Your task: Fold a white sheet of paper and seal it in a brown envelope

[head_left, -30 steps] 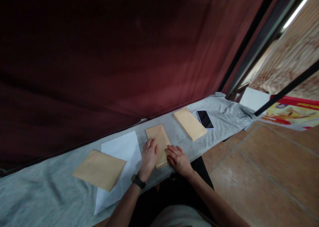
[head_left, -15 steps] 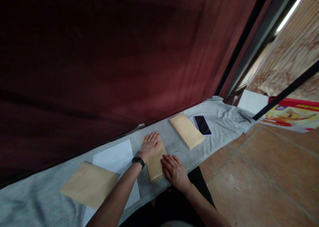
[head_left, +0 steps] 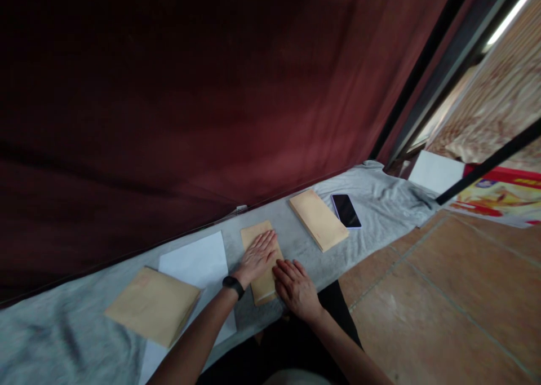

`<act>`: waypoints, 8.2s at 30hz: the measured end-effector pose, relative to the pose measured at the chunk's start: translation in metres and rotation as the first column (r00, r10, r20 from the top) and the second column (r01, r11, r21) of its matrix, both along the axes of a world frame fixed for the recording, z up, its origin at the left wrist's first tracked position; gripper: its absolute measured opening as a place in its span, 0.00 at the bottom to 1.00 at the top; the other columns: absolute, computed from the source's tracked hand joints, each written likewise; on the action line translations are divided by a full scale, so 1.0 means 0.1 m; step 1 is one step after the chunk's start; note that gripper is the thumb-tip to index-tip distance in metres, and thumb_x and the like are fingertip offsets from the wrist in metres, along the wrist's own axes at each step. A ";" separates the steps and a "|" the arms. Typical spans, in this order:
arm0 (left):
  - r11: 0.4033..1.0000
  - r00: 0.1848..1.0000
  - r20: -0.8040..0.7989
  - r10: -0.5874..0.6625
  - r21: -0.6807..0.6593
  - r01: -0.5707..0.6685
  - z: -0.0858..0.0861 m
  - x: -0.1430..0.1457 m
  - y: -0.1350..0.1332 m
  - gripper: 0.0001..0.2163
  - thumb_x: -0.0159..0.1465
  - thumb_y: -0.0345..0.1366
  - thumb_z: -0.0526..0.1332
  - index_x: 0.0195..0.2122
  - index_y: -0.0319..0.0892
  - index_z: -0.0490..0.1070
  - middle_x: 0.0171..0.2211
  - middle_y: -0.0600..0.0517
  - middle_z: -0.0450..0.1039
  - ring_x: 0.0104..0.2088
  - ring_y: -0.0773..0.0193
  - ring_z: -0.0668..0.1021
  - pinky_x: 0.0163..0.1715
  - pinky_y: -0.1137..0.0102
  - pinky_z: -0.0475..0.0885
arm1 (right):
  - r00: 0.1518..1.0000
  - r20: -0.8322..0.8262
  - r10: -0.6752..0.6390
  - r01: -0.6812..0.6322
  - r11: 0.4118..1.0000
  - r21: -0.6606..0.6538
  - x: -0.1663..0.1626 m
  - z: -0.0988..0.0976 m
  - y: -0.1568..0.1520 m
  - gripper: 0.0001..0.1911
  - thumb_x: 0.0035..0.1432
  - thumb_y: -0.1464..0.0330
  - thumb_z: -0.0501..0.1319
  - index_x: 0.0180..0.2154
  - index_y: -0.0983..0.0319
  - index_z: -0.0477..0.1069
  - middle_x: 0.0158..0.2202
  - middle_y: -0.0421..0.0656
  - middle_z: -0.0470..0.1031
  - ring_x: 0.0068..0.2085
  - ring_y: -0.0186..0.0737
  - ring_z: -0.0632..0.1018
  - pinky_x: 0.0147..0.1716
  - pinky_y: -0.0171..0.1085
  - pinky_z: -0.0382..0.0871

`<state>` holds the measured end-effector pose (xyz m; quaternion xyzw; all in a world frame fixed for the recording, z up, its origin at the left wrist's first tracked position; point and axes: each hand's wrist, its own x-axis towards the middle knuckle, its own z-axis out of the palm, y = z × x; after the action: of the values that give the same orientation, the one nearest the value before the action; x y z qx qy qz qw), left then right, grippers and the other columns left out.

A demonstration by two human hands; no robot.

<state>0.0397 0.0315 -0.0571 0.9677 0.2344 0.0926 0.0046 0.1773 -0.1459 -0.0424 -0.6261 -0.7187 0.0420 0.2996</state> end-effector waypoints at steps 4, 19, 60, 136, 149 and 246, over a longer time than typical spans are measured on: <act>1.000 0.999 0.025 -0.028 -0.003 0.028 0.00 -0.06 -0.20 0.26 0.74 0.41 0.44 0.71 0.40 0.49 0.71 0.46 0.53 0.71 0.62 0.56 0.70 0.59 0.51 | 0.999 -0.041 0.002 -0.001 1.000 0.016 0.00 -0.02 0.00 0.20 0.69 0.67 0.54 0.61 0.57 0.68 0.61 0.46 0.72 0.61 0.45 0.71 0.66 0.51 0.58; 0.992 0.989 0.119 -0.082 -0.085 0.093 0.12 -0.41 -0.98 0.26 0.74 0.39 0.48 0.71 0.42 0.48 0.70 0.44 0.56 0.69 0.58 0.61 0.67 0.55 0.60 | 0.929 -0.368 0.025 -0.027 1.000 0.000 0.16 -0.15 0.06 0.16 0.67 0.72 0.50 0.50 0.57 0.73 0.49 0.46 0.79 0.52 0.44 0.78 0.60 0.52 0.67; 0.993 0.966 0.243 0.086 -0.097 -0.064 0.05 -0.62 -1.42 0.16 0.72 0.29 0.51 0.56 0.44 0.71 0.55 0.49 0.76 0.56 0.60 0.77 0.57 0.59 0.75 | 0.852 0.106 0.513 -0.492 0.853 -0.177 -0.03 -0.11 0.98 0.29 0.72 0.58 0.51 0.69 0.59 0.54 0.70 0.44 0.56 0.70 0.41 0.57 0.71 0.47 0.46; 0.884 0.838 0.330 0.434 -0.336 -0.325 0.16 -0.42 -1.43 0.07 0.70 0.29 0.54 0.38 0.44 0.71 0.41 0.49 0.76 0.44 0.58 0.76 0.48 0.60 0.74 | 0.971 -0.137 0.197 -0.201 0.979 -0.014 0.33 -0.04 -0.03 0.11 0.71 0.66 0.54 0.46 0.56 0.75 0.51 0.44 0.79 0.53 0.41 0.78 0.64 0.52 0.61; 0.897 0.827 0.358 0.434 -0.262 -0.357 0.07 -0.43 -1.41 0.09 0.70 0.30 0.52 0.41 0.43 0.72 0.47 0.47 0.75 0.49 0.56 0.76 0.52 0.56 0.74 | 0.973 -0.019 0.230 -0.231 0.970 -0.070 -0.06 0.03 -0.07 0.22 0.72 0.64 0.51 0.63 0.60 0.65 0.63 0.49 0.69 0.64 0.44 0.69 0.67 0.51 0.59; 0.976 0.997 -0.072 0.003 -0.218 -0.019 0.17 0.02 -0.07 0.24 0.75 0.44 0.42 0.70 0.46 0.53 0.72 0.52 0.52 0.71 0.65 0.52 0.69 0.62 0.44 | 0.992 0.128 0.025 -0.025 1.000 0.002 0.05 -0.08 -0.47 0.24 0.73 0.68 0.50 0.67 0.57 0.59 0.65 0.44 0.67 0.64 0.43 0.69 0.68 0.49 0.55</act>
<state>0.0421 0.0241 -0.0400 0.9626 0.2487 0.0316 0.1023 0.1827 -0.1924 -0.0505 -0.6180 -0.7442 0.0044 0.2534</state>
